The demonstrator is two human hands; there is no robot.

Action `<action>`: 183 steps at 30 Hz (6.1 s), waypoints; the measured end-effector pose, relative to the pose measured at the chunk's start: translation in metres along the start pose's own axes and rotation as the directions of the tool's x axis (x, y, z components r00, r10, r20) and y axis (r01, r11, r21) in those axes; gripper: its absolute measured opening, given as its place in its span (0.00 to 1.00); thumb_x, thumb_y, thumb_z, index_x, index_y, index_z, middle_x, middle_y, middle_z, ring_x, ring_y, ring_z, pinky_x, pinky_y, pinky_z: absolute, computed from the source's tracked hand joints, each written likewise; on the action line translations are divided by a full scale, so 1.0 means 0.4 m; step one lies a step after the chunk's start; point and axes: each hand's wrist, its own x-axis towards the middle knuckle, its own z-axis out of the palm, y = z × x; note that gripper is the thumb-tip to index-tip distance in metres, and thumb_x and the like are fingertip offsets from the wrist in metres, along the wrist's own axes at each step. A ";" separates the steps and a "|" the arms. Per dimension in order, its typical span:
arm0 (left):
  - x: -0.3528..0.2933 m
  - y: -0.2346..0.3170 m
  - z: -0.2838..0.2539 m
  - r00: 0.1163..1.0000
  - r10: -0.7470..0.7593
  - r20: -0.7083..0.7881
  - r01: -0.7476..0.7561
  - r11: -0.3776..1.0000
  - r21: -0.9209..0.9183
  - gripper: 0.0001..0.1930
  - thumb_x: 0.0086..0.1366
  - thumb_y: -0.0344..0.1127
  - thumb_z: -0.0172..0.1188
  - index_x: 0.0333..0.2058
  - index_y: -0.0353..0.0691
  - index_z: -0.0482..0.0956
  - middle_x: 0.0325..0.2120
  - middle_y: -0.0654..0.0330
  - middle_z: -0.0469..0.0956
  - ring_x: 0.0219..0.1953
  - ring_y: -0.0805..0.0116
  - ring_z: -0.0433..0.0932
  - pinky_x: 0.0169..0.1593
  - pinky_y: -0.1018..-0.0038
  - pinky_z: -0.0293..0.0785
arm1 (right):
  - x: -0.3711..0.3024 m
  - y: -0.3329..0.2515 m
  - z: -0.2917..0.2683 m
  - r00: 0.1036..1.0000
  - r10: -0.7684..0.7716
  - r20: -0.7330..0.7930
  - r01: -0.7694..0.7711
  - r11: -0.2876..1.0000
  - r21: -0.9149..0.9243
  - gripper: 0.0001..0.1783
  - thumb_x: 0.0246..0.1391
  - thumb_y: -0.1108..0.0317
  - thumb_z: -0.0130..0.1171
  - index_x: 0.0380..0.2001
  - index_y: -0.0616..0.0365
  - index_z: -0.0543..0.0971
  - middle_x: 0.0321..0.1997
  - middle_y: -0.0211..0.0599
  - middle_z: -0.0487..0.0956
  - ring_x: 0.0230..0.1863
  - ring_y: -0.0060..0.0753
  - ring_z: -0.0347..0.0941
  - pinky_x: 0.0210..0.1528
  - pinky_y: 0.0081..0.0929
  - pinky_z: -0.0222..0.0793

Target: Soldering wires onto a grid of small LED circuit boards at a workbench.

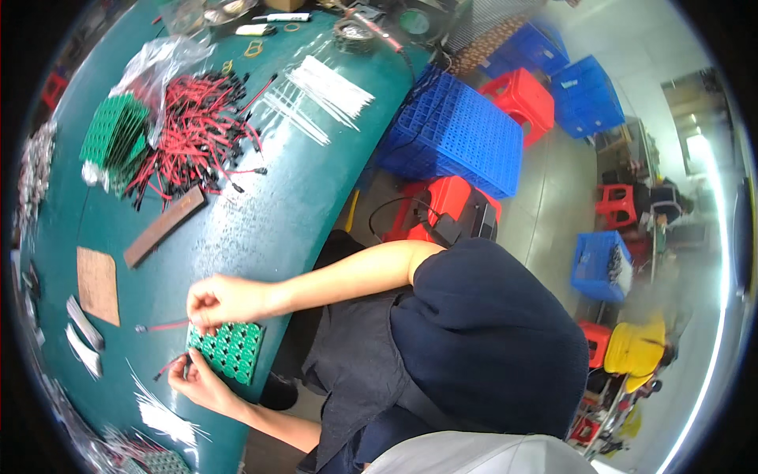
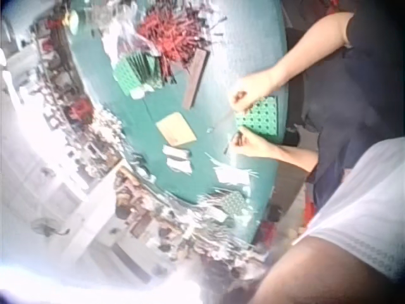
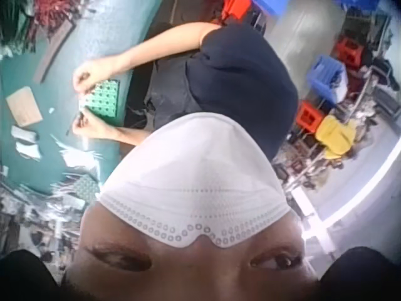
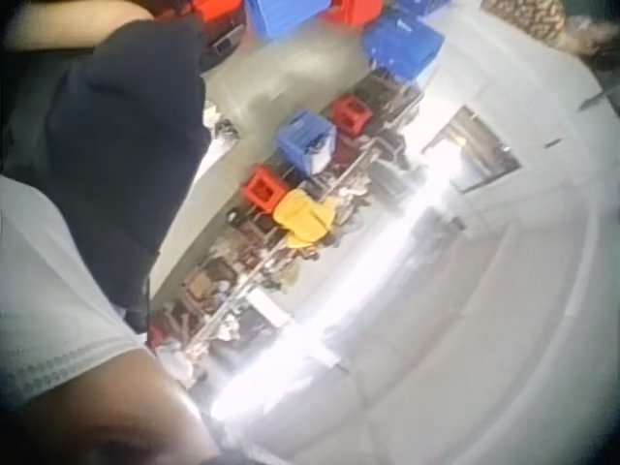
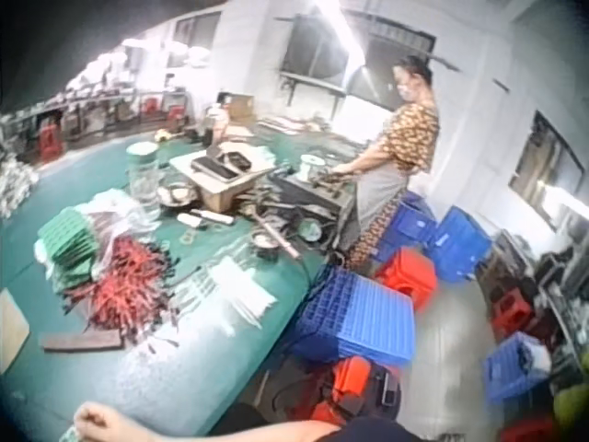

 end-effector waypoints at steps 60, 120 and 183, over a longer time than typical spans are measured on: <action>-0.091 0.058 0.068 0.978 0.103 -0.179 -0.126 0.985 -0.122 0.07 0.56 0.23 0.63 0.34 0.36 0.76 0.29 0.60 0.77 0.25 0.76 0.79 0.31 0.79 0.76 | -0.005 -0.197 -0.287 0.947 -0.318 -0.047 -0.077 -0.082 -0.994 0.12 0.52 0.73 0.58 0.42 0.58 0.78 0.32 0.37 0.73 0.28 0.29 0.72 0.35 0.29 0.72; -0.140 0.142 0.017 0.959 -0.179 0.217 0.282 0.644 -0.712 0.13 0.57 0.22 0.66 0.41 0.34 0.78 0.38 0.60 0.79 0.40 0.73 0.79 0.46 0.78 0.77 | -0.059 -0.062 0.018 0.761 -0.428 0.488 0.579 0.106 -0.809 0.10 0.41 0.74 0.66 0.32 0.56 0.80 0.32 0.30 0.78 0.37 0.34 0.73 0.40 0.31 0.66; -0.060 0.119 0.101 1.000 -0.014 0.015 0.019 0.937 -0.349 0.05 0.56 0.27 0.63 0.32 0.35 0.80 0.27 0.62 0.81 0.29 0.78 0.79 0.34 0.80 0.75 | -0.039 -0.234 -0.243 0.920 -0.392 -0.001 -0.037 -0.086 -0.996 0.11 0.57 0.64 0.58 0.40 0.58 0.79 0.36 0.40 0.78 0.36 0.40 0.76 0.40 0.33 0.72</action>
